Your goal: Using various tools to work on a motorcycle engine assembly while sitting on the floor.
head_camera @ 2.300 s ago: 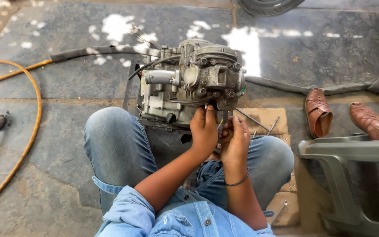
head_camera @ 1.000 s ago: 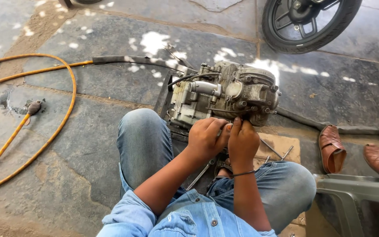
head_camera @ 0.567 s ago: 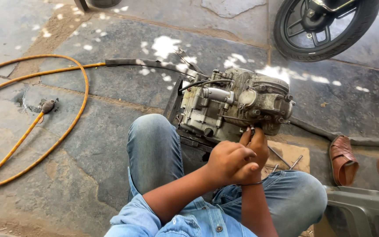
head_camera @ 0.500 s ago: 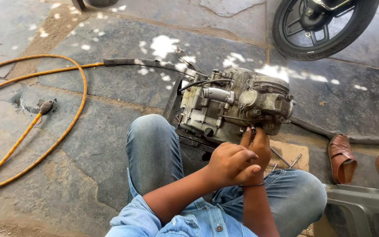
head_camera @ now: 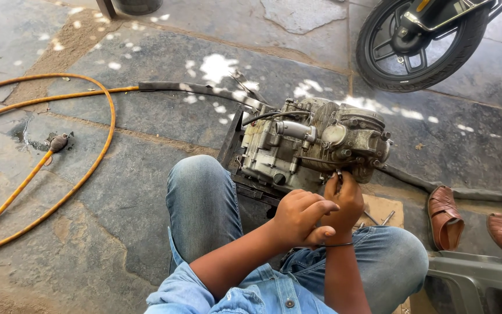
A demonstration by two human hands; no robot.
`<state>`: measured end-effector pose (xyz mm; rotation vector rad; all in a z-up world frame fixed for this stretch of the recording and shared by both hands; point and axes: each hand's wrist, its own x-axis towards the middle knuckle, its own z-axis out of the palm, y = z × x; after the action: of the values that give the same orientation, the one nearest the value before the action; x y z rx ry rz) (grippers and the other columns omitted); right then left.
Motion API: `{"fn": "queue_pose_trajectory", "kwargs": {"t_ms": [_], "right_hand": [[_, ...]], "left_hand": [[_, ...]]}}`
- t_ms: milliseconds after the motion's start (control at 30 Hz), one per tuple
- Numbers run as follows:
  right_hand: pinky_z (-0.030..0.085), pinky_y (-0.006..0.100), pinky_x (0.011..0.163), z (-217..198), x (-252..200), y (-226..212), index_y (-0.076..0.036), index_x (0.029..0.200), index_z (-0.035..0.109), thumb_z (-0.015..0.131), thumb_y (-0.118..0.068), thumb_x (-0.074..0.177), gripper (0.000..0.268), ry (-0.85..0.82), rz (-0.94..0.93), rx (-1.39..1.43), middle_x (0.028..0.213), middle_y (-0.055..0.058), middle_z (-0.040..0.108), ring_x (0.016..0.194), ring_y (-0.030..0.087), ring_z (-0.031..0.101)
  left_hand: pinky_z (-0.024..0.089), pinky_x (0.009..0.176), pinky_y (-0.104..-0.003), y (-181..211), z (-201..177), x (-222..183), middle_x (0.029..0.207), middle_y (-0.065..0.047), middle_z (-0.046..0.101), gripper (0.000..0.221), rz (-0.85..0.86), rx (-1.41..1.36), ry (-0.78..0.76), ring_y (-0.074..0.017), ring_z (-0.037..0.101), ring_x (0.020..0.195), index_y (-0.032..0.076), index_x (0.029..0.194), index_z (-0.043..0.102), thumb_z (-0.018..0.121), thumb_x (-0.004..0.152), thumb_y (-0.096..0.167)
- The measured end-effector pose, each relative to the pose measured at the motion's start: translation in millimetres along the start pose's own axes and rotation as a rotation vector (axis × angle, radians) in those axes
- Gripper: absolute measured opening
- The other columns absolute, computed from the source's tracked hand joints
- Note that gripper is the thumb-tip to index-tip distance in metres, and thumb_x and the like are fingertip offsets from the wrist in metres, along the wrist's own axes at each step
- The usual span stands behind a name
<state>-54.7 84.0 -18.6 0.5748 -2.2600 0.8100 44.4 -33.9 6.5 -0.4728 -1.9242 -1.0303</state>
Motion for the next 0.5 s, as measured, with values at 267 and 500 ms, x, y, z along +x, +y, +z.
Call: {"fn": "queue_pose_trajectory", "kwargs": {"t_ms": [267, 500], "right_hand": [[0.053, 0.044, 0.067, -14, 7, -16, 0.0, 0.11, 0.068, 0.072, -0.012, 0.097, 0.018, -0.017, 0.012, 0.07, 0.092, 0.019, 0.069, 0.077, 0.035, 0.068], [0.055, 0.045, 0.08, 0, -4, 5, -0.001, 0.112, 0.069, 0.066, -0.007, 0.099, 0.014, 0.028, -0.104, 0.031, 0.105, 0.019, 0.07, 0.093, 0.036, 0.068]], "left_hand": [[0.053, 0.081, -0.039, 1, 1, 1, 0.097, -0.007, 0.069, 0.045, 0.017, 0.035, 0.006, -0.0259, 0.069, 0.088, 0.009, 0.113, 0.068, 0.057, 0.105, 0.051], [0.052, 0.079, -0.037, 1, 6, 1, 0.092, -0.004, 0.068, 0.043, 0.033, 0.04, 0.021, -0.0235, 0.07, 0.085, 0.007, 0.122, 0.063, 0.06, 0.106, 0.047]]}}
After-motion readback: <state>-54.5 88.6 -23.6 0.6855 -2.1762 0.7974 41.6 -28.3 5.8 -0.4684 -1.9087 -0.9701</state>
